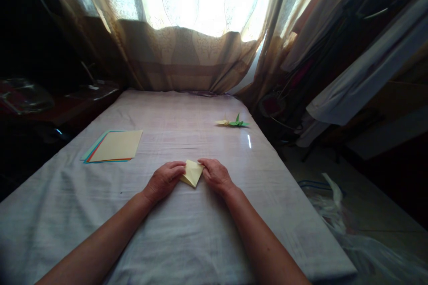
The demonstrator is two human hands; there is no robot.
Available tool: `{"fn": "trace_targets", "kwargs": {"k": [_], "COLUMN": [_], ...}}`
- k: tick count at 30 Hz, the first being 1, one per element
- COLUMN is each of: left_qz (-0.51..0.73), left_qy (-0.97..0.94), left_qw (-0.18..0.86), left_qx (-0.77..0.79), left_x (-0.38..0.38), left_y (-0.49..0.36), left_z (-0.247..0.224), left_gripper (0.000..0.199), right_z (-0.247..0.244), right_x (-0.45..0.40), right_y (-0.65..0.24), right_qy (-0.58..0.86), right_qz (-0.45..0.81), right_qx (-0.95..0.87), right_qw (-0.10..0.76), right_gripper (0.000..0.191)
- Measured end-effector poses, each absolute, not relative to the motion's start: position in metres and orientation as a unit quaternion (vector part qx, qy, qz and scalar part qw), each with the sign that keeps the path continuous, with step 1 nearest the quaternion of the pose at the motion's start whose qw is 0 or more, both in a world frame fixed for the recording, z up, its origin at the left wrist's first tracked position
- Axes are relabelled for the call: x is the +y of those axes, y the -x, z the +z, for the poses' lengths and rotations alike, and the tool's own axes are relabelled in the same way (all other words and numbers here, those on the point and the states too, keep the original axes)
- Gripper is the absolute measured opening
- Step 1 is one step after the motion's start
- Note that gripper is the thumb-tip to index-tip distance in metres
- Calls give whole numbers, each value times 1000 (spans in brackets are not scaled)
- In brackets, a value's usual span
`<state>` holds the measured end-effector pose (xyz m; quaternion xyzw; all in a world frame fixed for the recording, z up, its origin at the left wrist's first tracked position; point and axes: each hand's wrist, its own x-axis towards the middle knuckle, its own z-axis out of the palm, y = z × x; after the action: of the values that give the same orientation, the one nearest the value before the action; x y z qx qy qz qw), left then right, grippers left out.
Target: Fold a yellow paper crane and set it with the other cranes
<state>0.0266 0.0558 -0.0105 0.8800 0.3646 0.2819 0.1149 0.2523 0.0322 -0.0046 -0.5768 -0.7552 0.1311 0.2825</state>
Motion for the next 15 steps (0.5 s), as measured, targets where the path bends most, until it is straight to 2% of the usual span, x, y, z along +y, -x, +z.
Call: {"fn": "trace_targets", "kwargs": {"k": [9, 15], "left_qz": [311, 284], "left_qy": [-852, -856], "left_qw": [117, 103], "left_qx": [404, 420], "left_x": [55, 39], "left_y": [-24, -24], "left_z": [-7, 2], "left_gripper": [28, 14], "right_z": [-4, -3], "right_x": [13, 0], "right_y": [-247, -242], "right_qy": [548, 544], "right_qz": [116, 67], "right_qx": [-782, -797], "right_qw": [272, 254], "right_gripper": [34, 37]}}
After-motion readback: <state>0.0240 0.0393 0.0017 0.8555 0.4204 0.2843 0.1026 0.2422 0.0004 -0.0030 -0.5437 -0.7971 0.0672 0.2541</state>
